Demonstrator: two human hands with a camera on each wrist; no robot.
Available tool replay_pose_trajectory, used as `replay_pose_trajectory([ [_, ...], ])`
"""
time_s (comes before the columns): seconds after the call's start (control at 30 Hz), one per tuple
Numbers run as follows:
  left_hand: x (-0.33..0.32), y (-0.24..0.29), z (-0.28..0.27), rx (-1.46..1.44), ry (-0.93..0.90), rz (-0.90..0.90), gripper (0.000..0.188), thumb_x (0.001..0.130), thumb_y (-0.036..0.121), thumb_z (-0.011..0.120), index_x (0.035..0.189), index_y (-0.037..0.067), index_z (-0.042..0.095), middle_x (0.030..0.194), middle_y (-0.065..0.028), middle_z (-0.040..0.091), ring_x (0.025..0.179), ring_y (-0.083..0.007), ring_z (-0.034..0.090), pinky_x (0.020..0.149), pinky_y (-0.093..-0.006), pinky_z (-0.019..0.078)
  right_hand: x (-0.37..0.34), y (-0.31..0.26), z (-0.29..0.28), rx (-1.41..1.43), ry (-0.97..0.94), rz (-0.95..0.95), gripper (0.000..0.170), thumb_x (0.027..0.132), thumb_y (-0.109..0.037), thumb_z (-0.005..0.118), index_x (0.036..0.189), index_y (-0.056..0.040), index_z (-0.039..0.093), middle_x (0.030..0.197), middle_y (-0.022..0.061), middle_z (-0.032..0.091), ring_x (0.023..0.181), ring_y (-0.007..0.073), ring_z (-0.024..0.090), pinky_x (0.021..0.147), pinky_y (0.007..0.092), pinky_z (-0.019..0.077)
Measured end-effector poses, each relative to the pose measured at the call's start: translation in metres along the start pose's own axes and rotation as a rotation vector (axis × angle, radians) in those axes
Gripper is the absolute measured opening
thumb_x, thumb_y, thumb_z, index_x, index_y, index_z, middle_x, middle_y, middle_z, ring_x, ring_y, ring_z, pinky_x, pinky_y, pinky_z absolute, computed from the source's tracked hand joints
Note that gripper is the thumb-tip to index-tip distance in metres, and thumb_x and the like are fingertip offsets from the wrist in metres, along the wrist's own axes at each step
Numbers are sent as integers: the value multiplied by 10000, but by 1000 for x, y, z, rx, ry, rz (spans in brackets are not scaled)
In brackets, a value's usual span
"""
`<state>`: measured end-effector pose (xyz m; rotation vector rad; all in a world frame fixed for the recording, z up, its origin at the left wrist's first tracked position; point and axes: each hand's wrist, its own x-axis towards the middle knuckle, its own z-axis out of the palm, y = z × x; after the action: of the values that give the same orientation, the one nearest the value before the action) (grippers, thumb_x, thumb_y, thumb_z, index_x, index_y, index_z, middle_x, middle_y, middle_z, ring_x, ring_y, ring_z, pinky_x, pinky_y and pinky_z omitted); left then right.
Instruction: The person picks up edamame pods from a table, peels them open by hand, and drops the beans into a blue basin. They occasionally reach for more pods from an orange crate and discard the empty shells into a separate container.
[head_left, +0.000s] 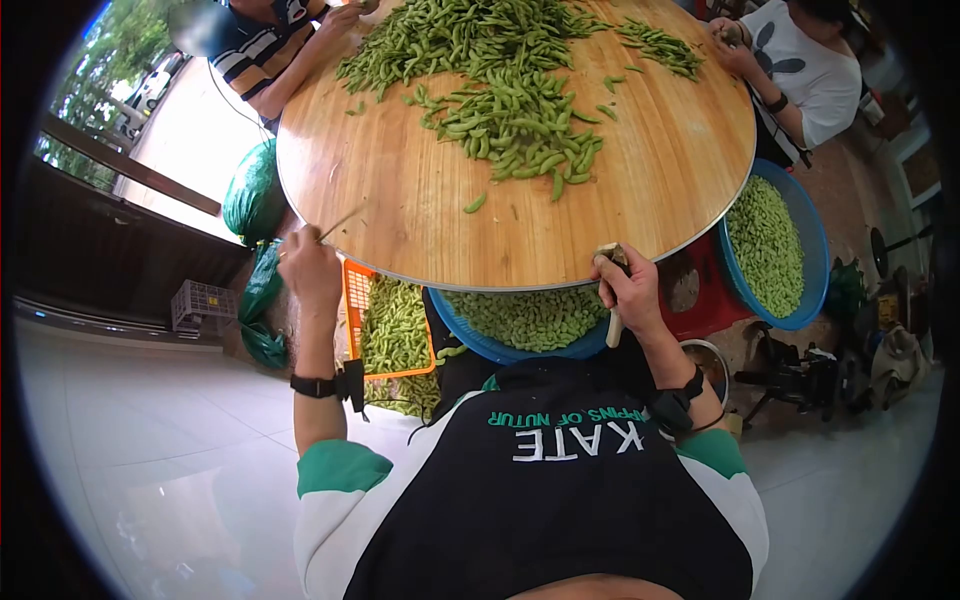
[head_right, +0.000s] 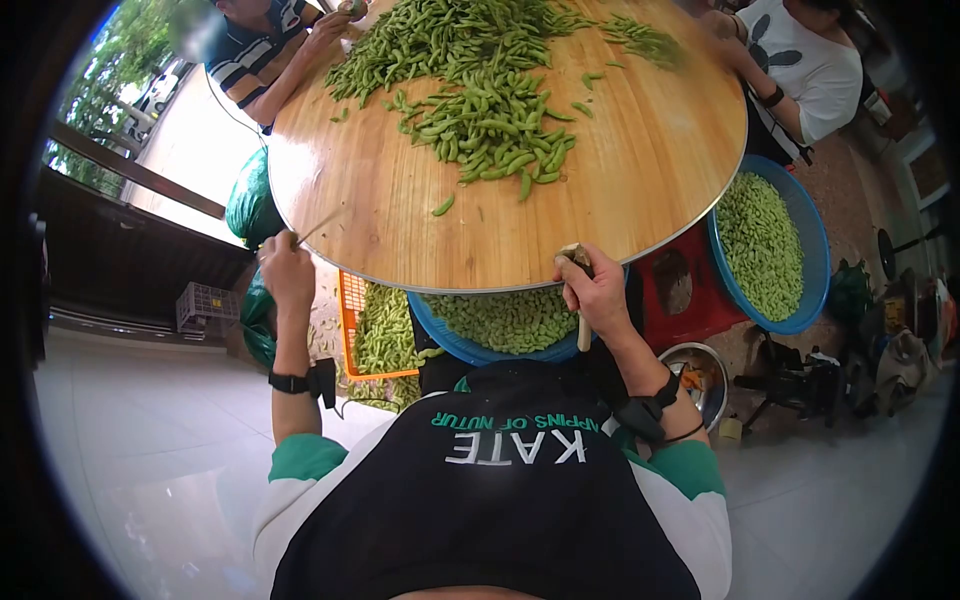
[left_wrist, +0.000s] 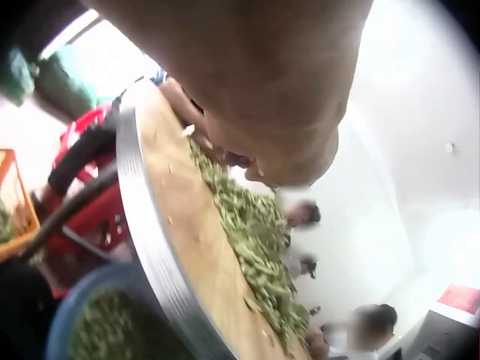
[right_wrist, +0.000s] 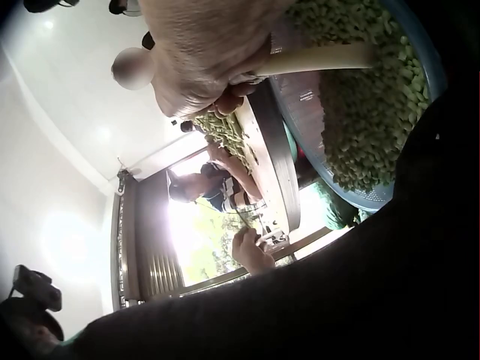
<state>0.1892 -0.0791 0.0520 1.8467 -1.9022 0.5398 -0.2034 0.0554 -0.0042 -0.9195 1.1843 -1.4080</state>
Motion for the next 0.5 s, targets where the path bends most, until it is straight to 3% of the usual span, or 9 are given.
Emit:
replay_pose_trajectory([
  [0.03, -4, -1, -5, 183, 65, -15, 186, 747, 89, 602, 930, 62, 624, 952, -110, 603, 958, -306, 549, 773, -431, 437, 2, 0, 1, 3, -6, 4, 101, 912, -100, 569, 891, -1, 576, 705, 27, 582, 432, 42, 444, 389, 199, 321],
  [0.1, -2, 10, -9, 53, 284, 161, 205, 756, 75, 600, 959, 56, 621, 924, -121, 609, 896, -310, 575, 748, -429, 453, 6, 1, 1, 2, -26, 20, 135, 932, -118, 535, 951, 9, 577, 720, 36, 574, 438, 44, 435, 402, 195, 325],
  [0.17, -4, 35, 4, -508, -93, 78, 181, 780, 78, 616, 958, 50, 622, 894, -139, 612, 817, -329, 592, 719, -423, 470, 5, 1, 1, 24, -66, 16, 158, 943, -125, 511, 998, 12, 566, 732, 44, 569, 442, 46, 429, 409, 193, 326],
  [0.23, -3, 77, 25, -721, -135, 203, 129, 833, 108, 623, 943, 44, 644, 823, -119, 611, 721, -269, 607, 675, -387, 483, 4, -2, 1, 41, -99, 4, 186, 954, -132, 486, 1045, 15, 555, 744, 51, 565, 446, 48, 423, 416, 190, 327],
  [0.3, 4, 113, 27, -782, -191, 294, 122, 836, 125, 626, 915, 33, 643, 832, -135, 609, 740, -291, 604, 679, -395, 482, 3, -4, 4, 57, -73, 27, 218, 964, -134, 453, 1109, 14, 525, 770, 62, 562, 459, 52, 421, 424, 186, 326],
  [0.37, 7, 134, 41, -702, -412, 265, 173, 830, 169, 626, 916, 18, 628, 845, -161, 610, 782, -328, 603, 713, -408, 482, 3, -1, 3, 54, -69, 28, 222, 965, -137, 457, 1116, 12, 521, 774, 61, 564, 460, 54, 423, 421, 188, 323],
  [0.5, 6, 151, 62, -540, -415, 251, 206, 804, 184, 617, 892, -1, 600, 853, -191, 605, 834, -359, 599, 743, -433, 477, 4, 4, 1, 84, -56, 24, 230, 970, -152, 465, 1129, 5, 519, 782, 59, 569, 464, 60, 435, 415, 194, 319],
])
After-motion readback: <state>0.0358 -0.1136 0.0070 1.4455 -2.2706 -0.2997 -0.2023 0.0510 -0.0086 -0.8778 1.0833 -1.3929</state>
